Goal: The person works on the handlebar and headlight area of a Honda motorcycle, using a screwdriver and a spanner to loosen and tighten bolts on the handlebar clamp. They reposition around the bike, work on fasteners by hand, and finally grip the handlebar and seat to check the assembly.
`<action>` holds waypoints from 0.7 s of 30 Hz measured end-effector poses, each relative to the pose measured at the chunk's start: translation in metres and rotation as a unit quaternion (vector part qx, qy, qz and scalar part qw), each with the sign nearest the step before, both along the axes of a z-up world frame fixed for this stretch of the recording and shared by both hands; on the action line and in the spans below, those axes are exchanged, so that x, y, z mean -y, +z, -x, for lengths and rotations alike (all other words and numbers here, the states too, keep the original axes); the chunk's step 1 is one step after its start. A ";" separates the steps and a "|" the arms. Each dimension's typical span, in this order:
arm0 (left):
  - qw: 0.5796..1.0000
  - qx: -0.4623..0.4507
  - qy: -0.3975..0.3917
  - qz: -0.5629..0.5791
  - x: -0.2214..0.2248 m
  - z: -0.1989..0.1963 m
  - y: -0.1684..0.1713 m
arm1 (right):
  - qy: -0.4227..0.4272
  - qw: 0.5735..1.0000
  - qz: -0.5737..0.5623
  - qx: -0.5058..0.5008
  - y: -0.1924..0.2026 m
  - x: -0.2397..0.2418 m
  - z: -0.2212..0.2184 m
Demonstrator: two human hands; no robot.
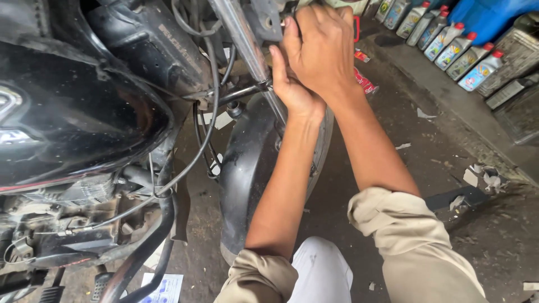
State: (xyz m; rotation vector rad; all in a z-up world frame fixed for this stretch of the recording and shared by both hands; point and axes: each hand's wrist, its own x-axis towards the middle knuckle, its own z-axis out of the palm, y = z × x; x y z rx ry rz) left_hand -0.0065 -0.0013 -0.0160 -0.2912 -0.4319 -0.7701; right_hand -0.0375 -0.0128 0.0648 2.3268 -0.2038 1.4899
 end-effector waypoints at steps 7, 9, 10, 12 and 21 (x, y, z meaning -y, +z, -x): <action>0.999 0.004 -0.035 -0.026 -0.074 0.040 0.009 | -0.029 0.999 0.003 -0.037 0.008 -0.018 0.005; 0.997 0.029 -0.030 -0.062 -0.092 0.047 -0.001 | -0.031 0.999 0.015 -0.037 0.012 -0.027 0.007; 0.990 0.063 0.026 -0.124 -0.104 0.047 -0.005 | -0.032 0.998 -0.026 -0.041 0.012 -0.033 0.006; 0.975 0.098 0.081 -0.182 -0.124 0.040 -0.002 | -0.034 0.996 -0.064 -0.043 0.012 -0.037 0.009; 0.491 0.346 0.746 -0.288 -0.148 -0.056 0.128 | 0.128 0.955 -0.267 -0.002 -0.012 -0.044 0.014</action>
